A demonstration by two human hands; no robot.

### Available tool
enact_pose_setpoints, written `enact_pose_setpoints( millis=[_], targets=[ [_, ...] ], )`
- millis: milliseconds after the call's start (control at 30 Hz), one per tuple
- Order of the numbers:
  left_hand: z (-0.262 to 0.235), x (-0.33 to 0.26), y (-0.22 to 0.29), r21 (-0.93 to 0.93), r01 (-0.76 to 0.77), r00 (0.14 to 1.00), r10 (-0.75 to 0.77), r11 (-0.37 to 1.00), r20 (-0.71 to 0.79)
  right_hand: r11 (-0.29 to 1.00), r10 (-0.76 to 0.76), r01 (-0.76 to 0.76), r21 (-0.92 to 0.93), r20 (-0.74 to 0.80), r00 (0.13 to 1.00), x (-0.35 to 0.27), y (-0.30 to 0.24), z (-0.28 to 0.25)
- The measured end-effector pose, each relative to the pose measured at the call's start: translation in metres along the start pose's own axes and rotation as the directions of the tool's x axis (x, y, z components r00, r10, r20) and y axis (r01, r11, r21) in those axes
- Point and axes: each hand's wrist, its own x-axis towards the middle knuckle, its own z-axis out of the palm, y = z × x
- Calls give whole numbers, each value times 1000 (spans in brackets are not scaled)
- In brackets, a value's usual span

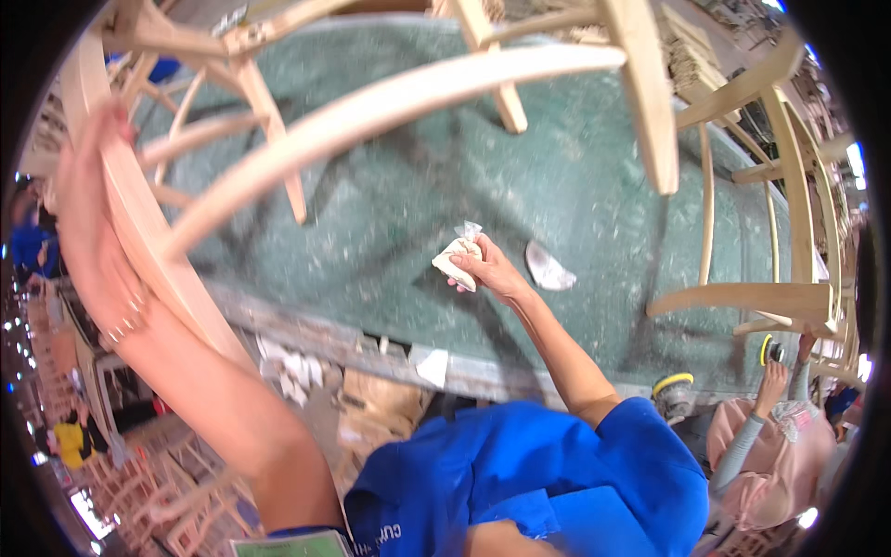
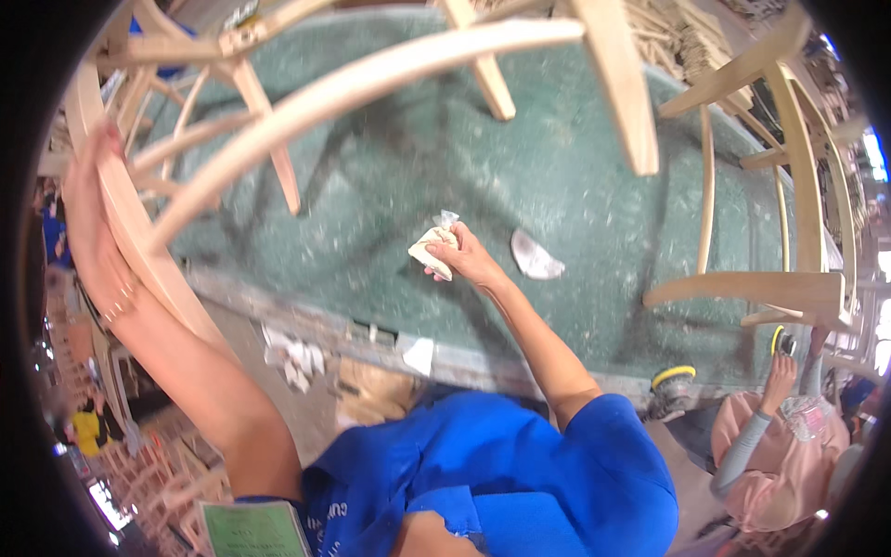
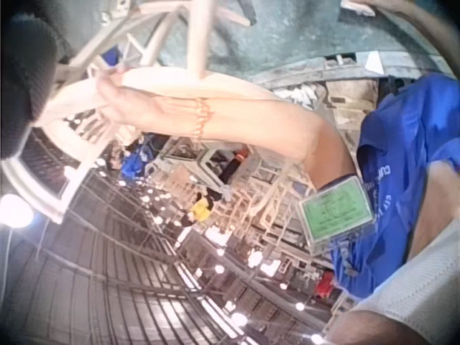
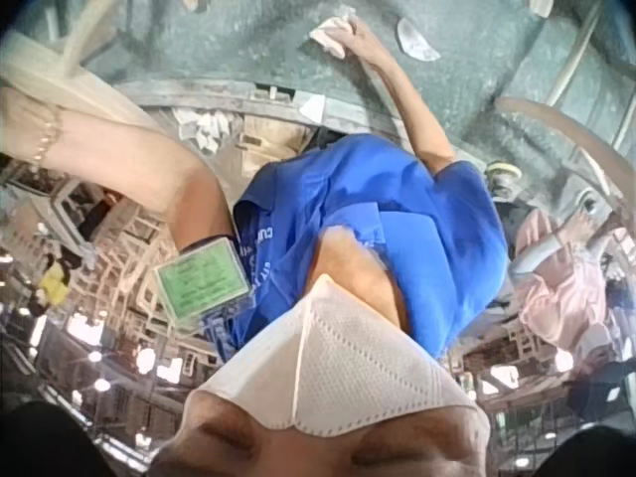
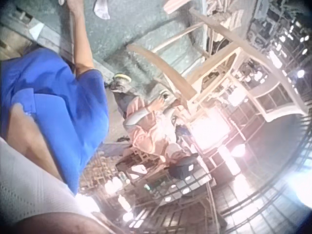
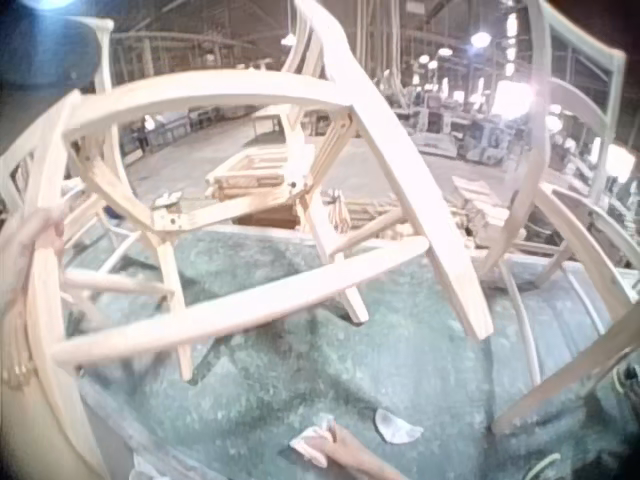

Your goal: The person sands unfinished wooden chair frames using an orbital sander and a sanding block. They repeatedly reposition the chairs on a green workbench, sanding legs, rails, and backrests, then flip the chairs to access different surfaces.

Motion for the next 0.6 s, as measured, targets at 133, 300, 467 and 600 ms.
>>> enact_pose_setpoints(
  millis=[133,300,467,600],
  targets=[
    [5,-43,28,-116,-32,999,27,993,-47,947,-307,280,161,177,935,38,-103,18],
    [24,-56,34,-207,3,997,-18,978,-71,796,-581,544,267,82,810,76,-206,38],
    [21,-69,40,-232,0,996,-20,973,-84,688,-618,514,512,42,785,84,-287,61],
    [25,-72,41,-237,13,994,-39,972,-107,436,-757,474,765,27,653,99,-331,57]
  ],
)
